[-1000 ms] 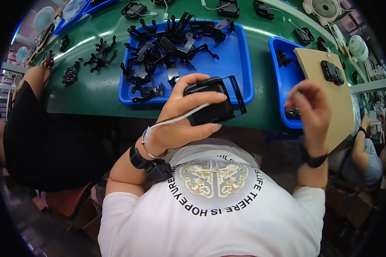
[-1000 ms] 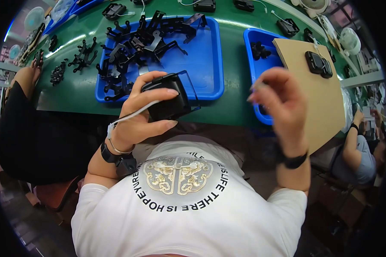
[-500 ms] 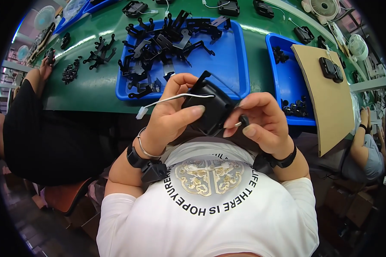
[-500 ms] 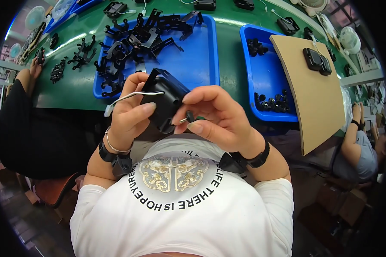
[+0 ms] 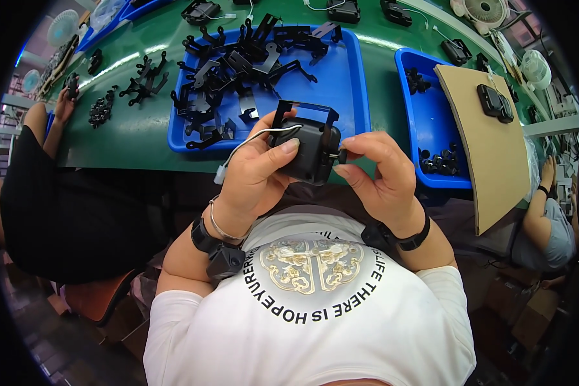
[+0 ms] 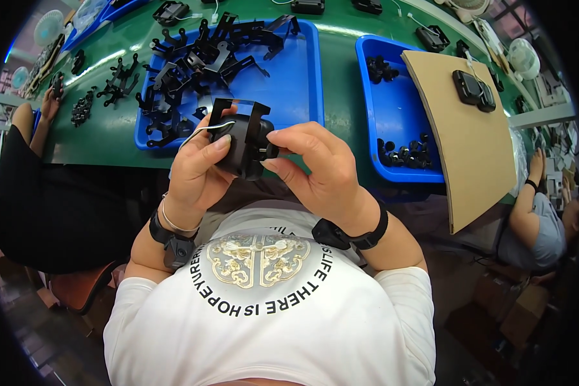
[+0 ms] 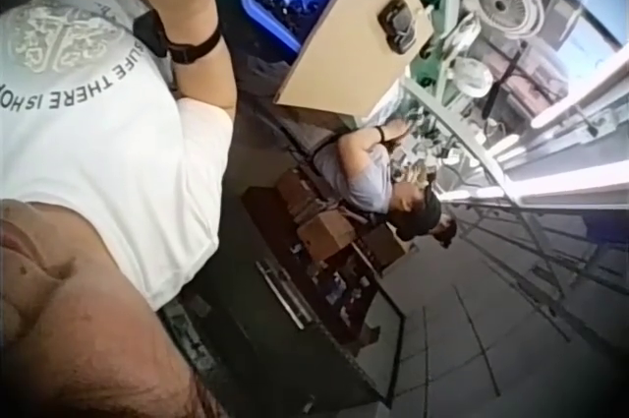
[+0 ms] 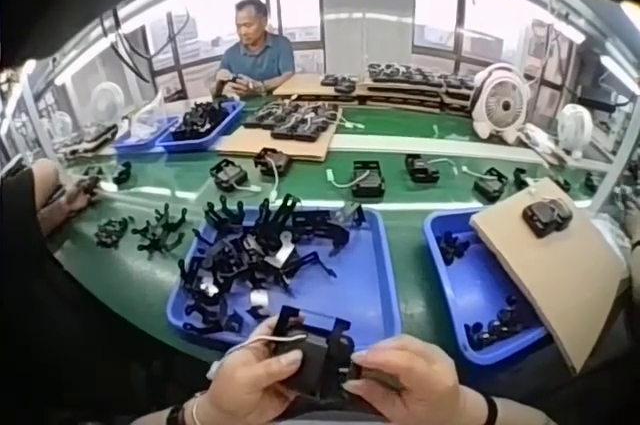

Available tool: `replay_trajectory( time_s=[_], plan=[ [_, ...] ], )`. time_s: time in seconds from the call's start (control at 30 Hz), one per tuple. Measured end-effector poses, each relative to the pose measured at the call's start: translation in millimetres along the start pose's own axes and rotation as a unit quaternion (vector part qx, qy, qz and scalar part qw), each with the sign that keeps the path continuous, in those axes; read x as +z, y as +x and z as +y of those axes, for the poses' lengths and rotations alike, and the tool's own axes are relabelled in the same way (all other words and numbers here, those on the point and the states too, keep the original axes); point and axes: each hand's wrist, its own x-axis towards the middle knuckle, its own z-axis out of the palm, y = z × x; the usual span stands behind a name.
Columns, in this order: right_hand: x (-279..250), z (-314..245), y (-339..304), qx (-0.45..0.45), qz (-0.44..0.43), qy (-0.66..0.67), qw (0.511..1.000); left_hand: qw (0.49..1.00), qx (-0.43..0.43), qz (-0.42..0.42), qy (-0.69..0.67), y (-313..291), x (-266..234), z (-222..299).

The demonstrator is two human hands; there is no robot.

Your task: The person fits a black bracket onto a camera housing, inserts a screw into the side by hand, and repeats the process on the other side. They then place the assembled unit onto a cardboard sheet and pick up another camera housing to repeat the task.

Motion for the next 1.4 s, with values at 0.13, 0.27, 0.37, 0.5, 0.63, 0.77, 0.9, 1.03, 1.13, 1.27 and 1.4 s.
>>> replay_trajectory(
  time_s=[0.13,0.27,0.37,0.5,0.63,0.77,0.9,1.03,1.13,1.27,1.4],
  plan=[
    [1.4,6.3,-3.1,-0.040,0.003,-0.060,0.997,1.000,0.016,0.012,0.019,-0.2,1.1,-4.3],
    [1.1,7.8,-3.7,-0.075,0.011,-0.084,0.994,0.998,0.029,0.018,0.050,-1.5,2.9,-4.6],
    [2.7,9.2,-5.0,-0.072,0.020,-0.076,0.994,0.997,0.024,0.017,0.075,-2.4,4.2,-3.9],
    [4.8,9.7,-9.2,-0.063,0.019,-0.063,0.996,0.995,0.022,0.015,0.096,-1.8,3.0,-3.2],
    [6.5,12.8,-9.8,-0.056,0.020,-0.065,0.996,0.981,0.042,0.007,0.190,-2.9,0.9,-3.9],
    [7.2,10.5,-10.5,-0.014,0.025,-0.034,0.999,0.976,0.049,0.022,0.210,-6.9,9.8,-5.9],
    [16.2,14.5,-19.9,0.098,0.065,0.071,0.991,0.978,0.083,0.005,0.191,-5.0,9.3,-8.4],
    [7.8,16.9,-9.1,-0.016,0.047,0.026,0.998,0.973,0.068,-0.025,0.221,-6.5,5.7,-3.1],
    [6.9,17.1,-5.5,-0.080,0.032,-0.031,0.996,0.986,-0.028,-0.037,0.158,-4.3,2.1,1.8],
    [6.2,16.3,-7.7,-0.002,0.014,-0.055,0.998,0.963,0.113,-0.030,0.243,-3.0,0.5,-13.4],
    [7.8,14.6,-12.9,0.159,-0.023,0.022,0.987,0.928,0.185,-0.076,0.315,-2.2,-2.1,-15.1]
  ],
)
